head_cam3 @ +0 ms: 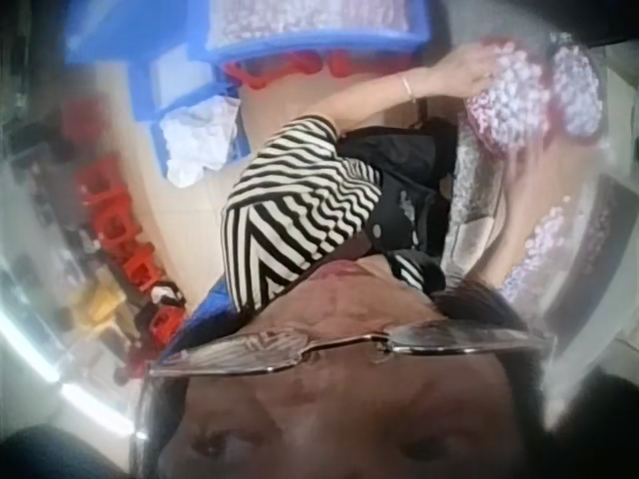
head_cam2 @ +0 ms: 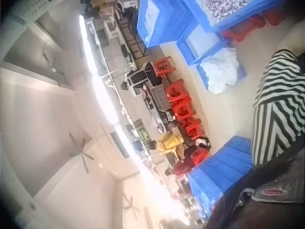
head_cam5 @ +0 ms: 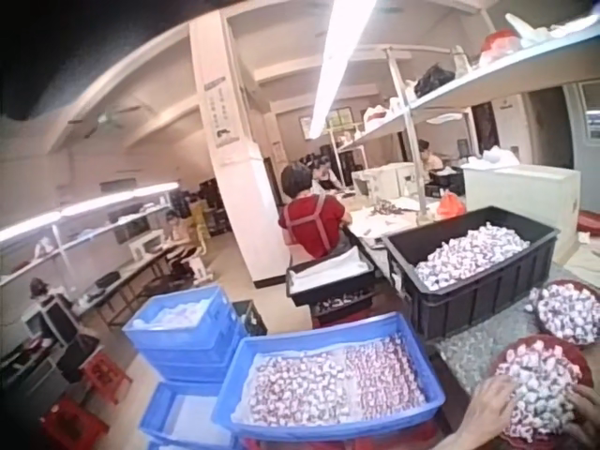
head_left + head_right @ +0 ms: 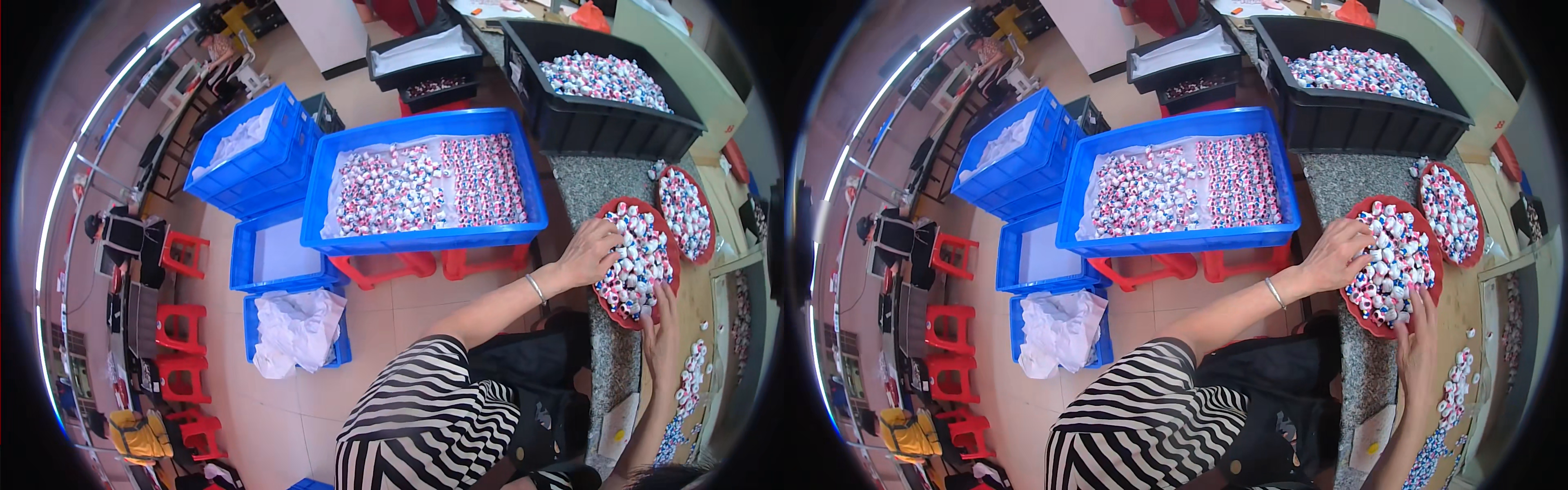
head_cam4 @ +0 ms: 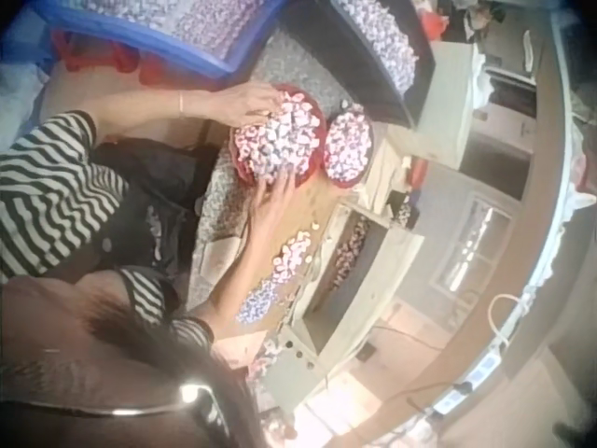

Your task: The person assembles small plastic parts by hand, then applies glue to them with a glue applicator.

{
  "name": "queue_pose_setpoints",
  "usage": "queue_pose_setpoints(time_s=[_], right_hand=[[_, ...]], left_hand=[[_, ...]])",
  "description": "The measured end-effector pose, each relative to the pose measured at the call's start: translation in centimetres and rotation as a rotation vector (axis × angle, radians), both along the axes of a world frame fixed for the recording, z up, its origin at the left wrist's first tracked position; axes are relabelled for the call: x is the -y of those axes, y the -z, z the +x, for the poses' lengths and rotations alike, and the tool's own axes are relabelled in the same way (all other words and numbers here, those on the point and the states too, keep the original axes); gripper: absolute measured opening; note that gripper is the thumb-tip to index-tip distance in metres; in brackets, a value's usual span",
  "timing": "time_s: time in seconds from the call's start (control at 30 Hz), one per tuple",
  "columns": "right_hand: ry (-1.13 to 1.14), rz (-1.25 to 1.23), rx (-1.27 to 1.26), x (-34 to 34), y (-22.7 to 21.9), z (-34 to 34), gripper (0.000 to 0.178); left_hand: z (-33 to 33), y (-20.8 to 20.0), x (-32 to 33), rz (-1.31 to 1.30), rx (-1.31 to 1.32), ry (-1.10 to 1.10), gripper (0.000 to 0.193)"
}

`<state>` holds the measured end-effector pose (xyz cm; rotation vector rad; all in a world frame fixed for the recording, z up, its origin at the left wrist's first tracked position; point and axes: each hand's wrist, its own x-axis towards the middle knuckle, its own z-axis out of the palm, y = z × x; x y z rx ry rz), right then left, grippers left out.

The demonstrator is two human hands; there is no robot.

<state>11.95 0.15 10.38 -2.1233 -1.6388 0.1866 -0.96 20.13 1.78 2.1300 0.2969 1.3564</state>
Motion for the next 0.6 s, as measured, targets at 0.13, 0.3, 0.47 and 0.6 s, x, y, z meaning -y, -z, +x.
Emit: queue_pose_setpoints(time_s=[0.13, 0.3, 0.47, 0.6], right_hand=[[0.111, -0.041, -0.035, 6.1, -1.7, -2.0, 0.047], [0.355, 0.031, 0.066, 12.7, -1.8, -3.3, 0.039], [0.396, 0.193, -0.051, 17.7, 0.0, -4.5, 0.035], [0.6, 0.31, 0.021, 22.7, 1.5, -6.5, 0.03]], left_hand=[[-1.6, -4.7, 2.6, -0.064, 0.11, 0.051, 0.022], [-3.2, -10.6, 6.3, -0.132, 0.168, 0.318, 0.024], [-4.9, -16.1, 10.6, -0.181, 0.761, 0.696, 0.013], [-6.3, -19.8, 13.7, -0.234, 0.485, 1.568, 0.025]])
